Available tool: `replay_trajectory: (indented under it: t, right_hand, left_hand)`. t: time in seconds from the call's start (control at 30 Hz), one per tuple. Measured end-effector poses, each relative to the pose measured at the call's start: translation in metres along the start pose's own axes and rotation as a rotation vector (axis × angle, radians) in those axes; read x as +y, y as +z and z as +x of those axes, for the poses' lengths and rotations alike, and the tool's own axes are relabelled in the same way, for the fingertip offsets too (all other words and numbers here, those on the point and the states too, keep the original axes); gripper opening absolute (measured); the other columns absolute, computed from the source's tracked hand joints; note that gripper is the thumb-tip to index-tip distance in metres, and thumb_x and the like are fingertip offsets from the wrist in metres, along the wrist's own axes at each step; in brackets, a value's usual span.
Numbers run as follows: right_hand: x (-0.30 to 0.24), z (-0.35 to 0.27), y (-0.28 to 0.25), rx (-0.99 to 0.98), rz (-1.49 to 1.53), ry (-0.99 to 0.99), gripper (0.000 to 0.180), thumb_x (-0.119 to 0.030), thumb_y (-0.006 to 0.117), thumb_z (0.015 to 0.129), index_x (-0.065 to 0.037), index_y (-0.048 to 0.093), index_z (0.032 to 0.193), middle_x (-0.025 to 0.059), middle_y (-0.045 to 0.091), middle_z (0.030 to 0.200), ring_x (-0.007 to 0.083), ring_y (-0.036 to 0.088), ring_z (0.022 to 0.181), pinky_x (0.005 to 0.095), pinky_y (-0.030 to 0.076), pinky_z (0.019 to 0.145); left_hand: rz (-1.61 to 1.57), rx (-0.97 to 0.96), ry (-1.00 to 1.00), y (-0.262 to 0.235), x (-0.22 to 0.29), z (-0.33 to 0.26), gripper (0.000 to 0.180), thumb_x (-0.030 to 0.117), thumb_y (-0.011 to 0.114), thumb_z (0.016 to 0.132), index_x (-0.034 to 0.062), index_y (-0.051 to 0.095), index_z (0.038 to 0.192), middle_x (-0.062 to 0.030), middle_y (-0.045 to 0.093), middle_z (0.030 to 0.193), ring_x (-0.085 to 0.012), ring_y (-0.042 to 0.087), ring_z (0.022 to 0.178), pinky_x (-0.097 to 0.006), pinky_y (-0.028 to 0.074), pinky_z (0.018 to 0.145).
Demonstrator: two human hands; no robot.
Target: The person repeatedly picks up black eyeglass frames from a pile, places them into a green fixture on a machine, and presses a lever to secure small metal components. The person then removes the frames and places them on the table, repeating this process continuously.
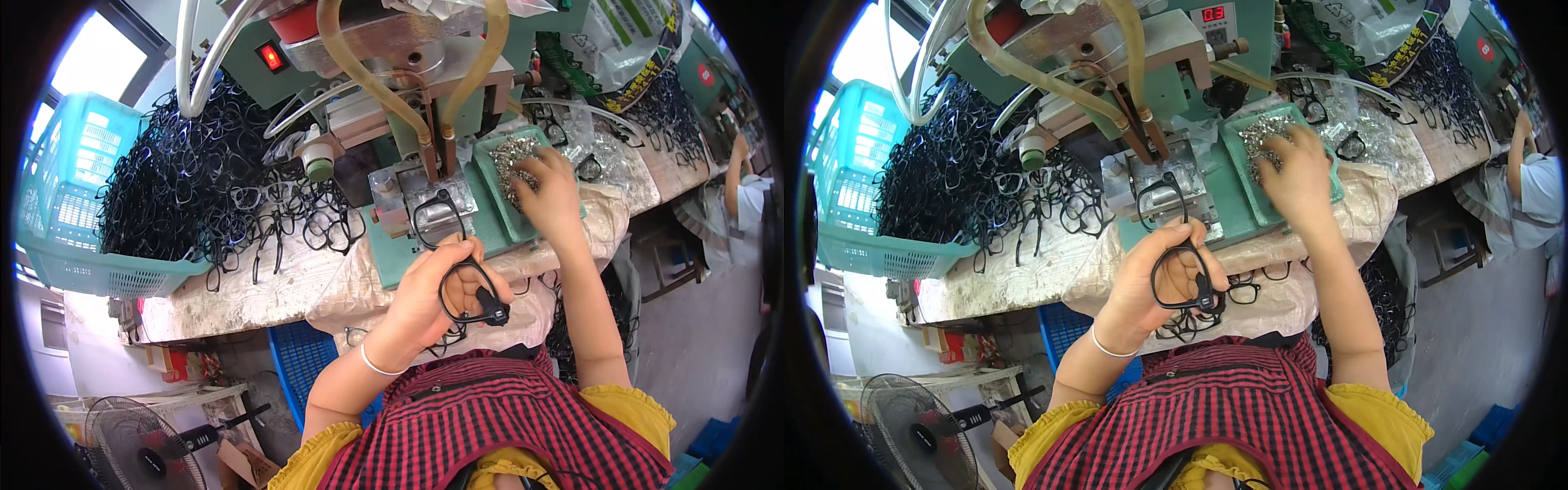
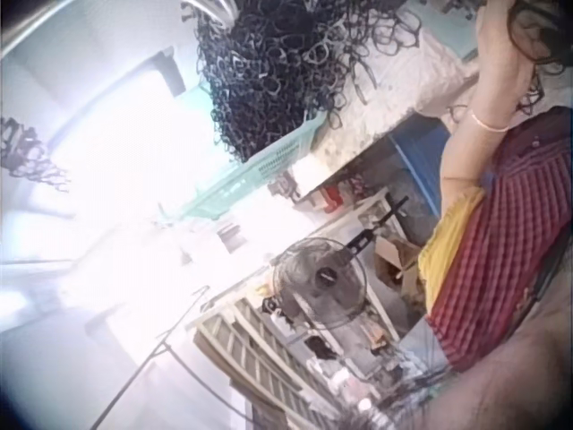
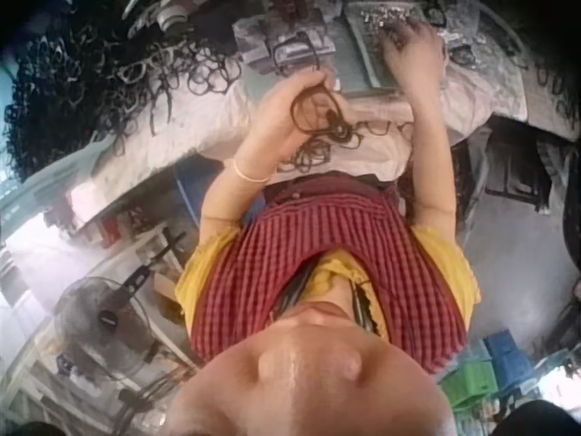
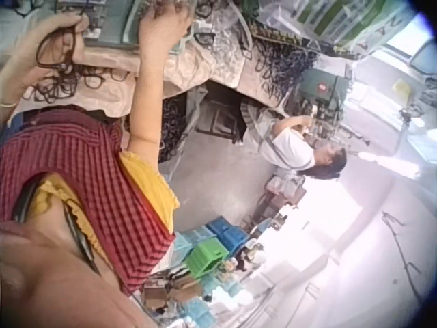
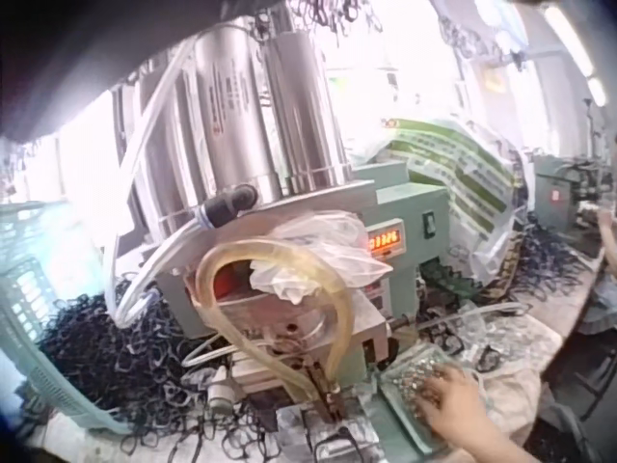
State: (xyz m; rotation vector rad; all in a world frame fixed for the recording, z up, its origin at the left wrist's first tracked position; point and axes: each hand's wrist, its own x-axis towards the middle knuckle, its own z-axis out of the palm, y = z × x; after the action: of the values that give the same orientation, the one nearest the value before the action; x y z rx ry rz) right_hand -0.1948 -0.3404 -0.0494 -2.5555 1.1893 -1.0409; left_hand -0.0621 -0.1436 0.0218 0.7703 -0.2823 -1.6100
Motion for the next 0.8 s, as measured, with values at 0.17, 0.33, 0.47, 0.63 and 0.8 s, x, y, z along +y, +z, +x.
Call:
replay_trajectory:
  t: [0.17, 0.33, 0.47, 0.63, 0.8]
  right_hand:
    - [0.029, -0.012, 0.016, 0.102, 0.072, -0.01, 0.013, -0.014, 0.076, 0.075, -0.011, 0.074, 0.088, 0.0163, 0.063, 0.12, 0.0363, 0.054, 0.122, 0.0441, 0.045, 0.101]
    - [0.005, 0.003, 0.018, -0.084, 0.061, -0.315, 0.016, -0.011, 0.069, 0.078, -0.005, 0.064, 0.093, 0.0149, 0.06, 0.123, 0.0363, 0.054, 0.122, 0.045, 0.047, 0.095]
    - [0.03, 0.006, 0.031, 0.087, 0.147, -0.198, 0.013, -0.006, 0.063, 0.084, -0.002, 0.063, 0.095, 0.0191, 0.063, 0.115, 0.0385, 0.058, 0.11, 0.0449, 0.047, 0.092]
    - [0.035, -0.007, 0.025, 0.068, 0.507, 0.147, 0.009, -0.006, 0.063, 0.092, -0.001, 0.063, 0.1, 0.0031, 0.062, 0.082, 0.0102, 0.056, 0.074, 0.0247, 0.047, 0.072]
    - [0.009, 0.004, 0.035, 0.039, 0.677, 0.201, 0.014, -0.003, 0.065, 0.091, -0.002, 0.064, 0.104, 0.0005, 0.063, 0.085, 0.0081, 0.057, 0.077, 0.0233, 0.047, 0.073]
  left_hand:
    - [-0.019, -0.009, -0.012, -0.002, 0.001, 0.0, 0.02, 0.027, 0.045, 0.101, 0.0077, 0.051, 0.101, -0.0293, 0.07, 0.085, -0.0274, 0.072, 0.072, -0.031, 0.059, 0.062]
    - [0.002, -0.049, -0.008, -0.01, -0.001, 0.001, 0.025, 0.029, 0.041, 0.105, 0.0061, 0.052, 0.103, -0.0305, 0.069, 0.086, -0.0284, 0.07, 0.069, -0.03, 0.057, 0.059]
    - [0.38, 0.251, 0.406, -0.041, -0.028, -0.019, 0.019, 0.024, 0.047, 0.105, 0.0049, 0.048, 0.106, -0.0227, 0.07, 0.085, -0.0236, 0.069, 0.076, -0.027, 0.054, 0.06]
    - [1.096, 0.938, 1.088, -0.13, 0.002, 0.002, 0.052, 0.014, 0.072, 0.088, -0.0014, 0.044, 0.129, -0.0232, 0.046, 0.14, -0.0279, 0.051, 0.122, -0.039, 0.046, 0.098]
    - [1.741, 1.189, 1.058, -0.144, 0.077, 0.033, 0.093, 0.018, 0.082, 0.074, 0.0006, 0.032, 0.149, -0.0198, 0.03, 0.156, -0.0379, 0.028, 0.144, -0.051, 0.018, 0.119]
